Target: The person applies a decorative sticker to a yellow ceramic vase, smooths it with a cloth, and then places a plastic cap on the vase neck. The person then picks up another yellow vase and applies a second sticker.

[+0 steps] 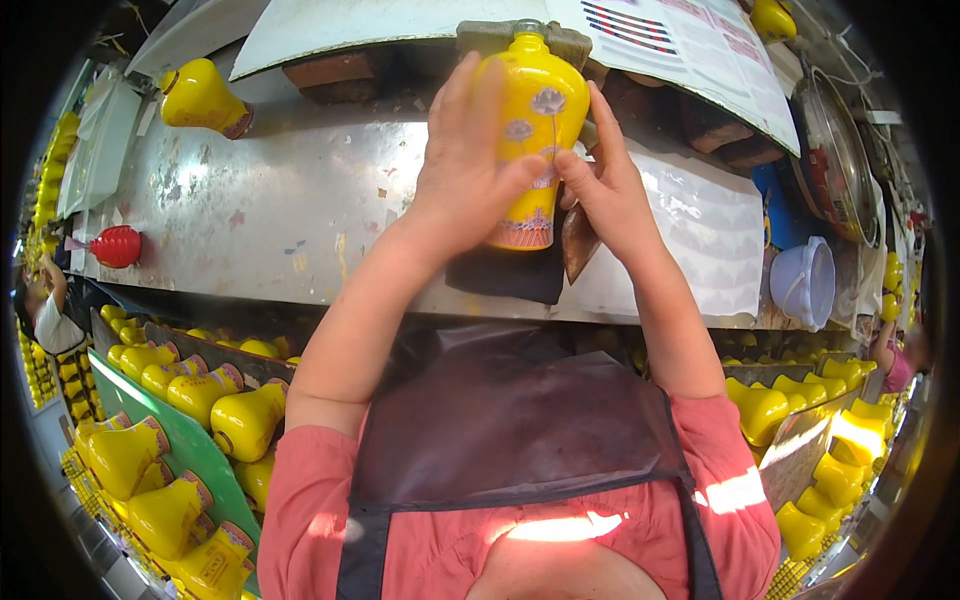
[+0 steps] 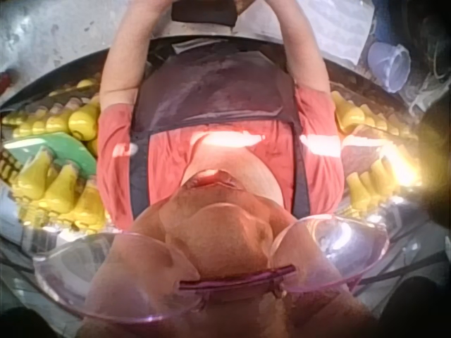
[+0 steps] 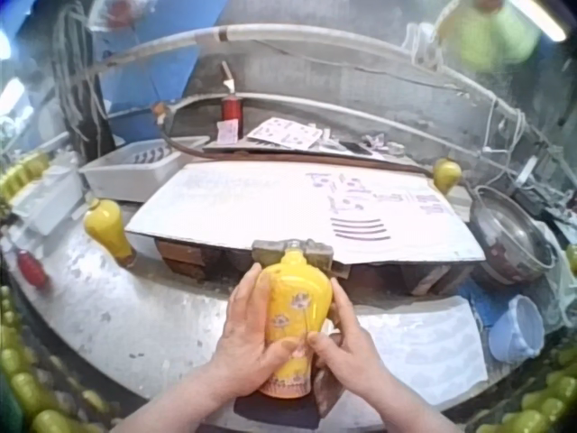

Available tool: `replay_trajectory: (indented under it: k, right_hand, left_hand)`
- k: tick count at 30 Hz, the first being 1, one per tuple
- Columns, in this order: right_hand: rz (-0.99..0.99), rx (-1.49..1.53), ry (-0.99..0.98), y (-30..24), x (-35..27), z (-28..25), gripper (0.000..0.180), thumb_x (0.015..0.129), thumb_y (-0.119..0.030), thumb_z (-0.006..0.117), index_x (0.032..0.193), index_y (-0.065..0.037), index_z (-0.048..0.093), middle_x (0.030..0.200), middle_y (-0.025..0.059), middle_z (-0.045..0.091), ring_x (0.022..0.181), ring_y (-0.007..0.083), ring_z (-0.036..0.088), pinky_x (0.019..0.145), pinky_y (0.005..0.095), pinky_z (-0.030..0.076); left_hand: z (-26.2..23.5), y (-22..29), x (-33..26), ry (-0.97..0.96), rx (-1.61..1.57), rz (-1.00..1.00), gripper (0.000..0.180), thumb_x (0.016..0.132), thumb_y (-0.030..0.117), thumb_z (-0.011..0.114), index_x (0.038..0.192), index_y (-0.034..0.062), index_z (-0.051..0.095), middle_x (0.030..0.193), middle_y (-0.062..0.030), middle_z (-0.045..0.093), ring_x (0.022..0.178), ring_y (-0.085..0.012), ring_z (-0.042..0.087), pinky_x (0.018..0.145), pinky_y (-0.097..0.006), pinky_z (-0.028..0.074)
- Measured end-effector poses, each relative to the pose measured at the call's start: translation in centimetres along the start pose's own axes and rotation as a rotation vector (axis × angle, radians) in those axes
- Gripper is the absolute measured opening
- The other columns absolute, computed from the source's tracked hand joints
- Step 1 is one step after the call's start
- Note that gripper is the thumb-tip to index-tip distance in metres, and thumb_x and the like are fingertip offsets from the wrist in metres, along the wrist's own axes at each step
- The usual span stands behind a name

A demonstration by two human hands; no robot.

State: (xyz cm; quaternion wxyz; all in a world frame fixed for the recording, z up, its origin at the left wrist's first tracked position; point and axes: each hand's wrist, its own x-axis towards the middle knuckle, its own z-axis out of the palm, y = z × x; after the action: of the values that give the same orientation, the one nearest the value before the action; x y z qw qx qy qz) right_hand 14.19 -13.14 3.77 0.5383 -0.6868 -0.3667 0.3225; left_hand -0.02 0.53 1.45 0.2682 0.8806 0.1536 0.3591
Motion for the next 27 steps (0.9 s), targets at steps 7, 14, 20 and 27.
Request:
replay_trajectory:
  k: [7,14,20,27]
  right_hand:
    - [-0.033,-0.138,0.037,0.6,-0.2,0.2,0.094,0.093,-0.031,0.071,0.165,-0.005,0.017,0.070,0.0072,0.062,0.059,0.0117,0.058,0.057,0.0276,0.046]
    - [-0.051,-0.138,0.035,0.9,-0.3,0.3,0.097,0.091,-0.033,0.072,0.165,-0.005,0.017,0.068,0.0055,0.059,0.056,0.0099,0.052,0.053,0.0268,0.042]
    - [-0.047,-0.129,0.027,1.1,-0.2,0.2,0.098,0.090,-0.033,0.074,0.165,-0.006,0.017,0.070,0.0048,0.059,0.057,0.0095,0.052,0.053,0.0264,0.041]
    - [0.038,-0.147,-0.035,0.4,-0.4,-0.2,0.089,0.098,-0.026,0.070,0.167,-0.012,0.015,0.097,0.0057,0.066,0.070,0.0069,0.057,0.064,0.0234,0.050]
  left_hand:
    - [0.3,-1.7,-1.1,-0.008,-0.258,-0.094,0.081,0.099,0.030,0.056,0.163,0.0019,0.016,0.165,-0.0247,0.023,0.154,-0.0404,0.023,0.126,-0.045,0.019]
    - [0.6,-2.1,-1.6,-0.025,-0.248,-0.064,0.078,0.107,0.041,0.049,0.165,0.0053,0.011,0.168,-0.0203,0.018,0.157,-0.0349,0.018,0.127,-0.044,0.016]
    - [0.5,-2.1,-1.6,-0.025,-0.263,-0.068,0.085,0.098,0.029,0.061,0.163,-0.0006,0.014,0.166,-0.0280,0.021,0.154,-0.0437,0.021,0.127,-0.047,0.018]
    - [0.4,-2.0,-1.5,-0.018,-0.297,-0.085,0.084,0.099,0.030,0.059,0.163,-0.0004,0.015,0.165,-0.0263,0.023,0.154,-0.0414,0.023,0.126,-0.045,0.019]
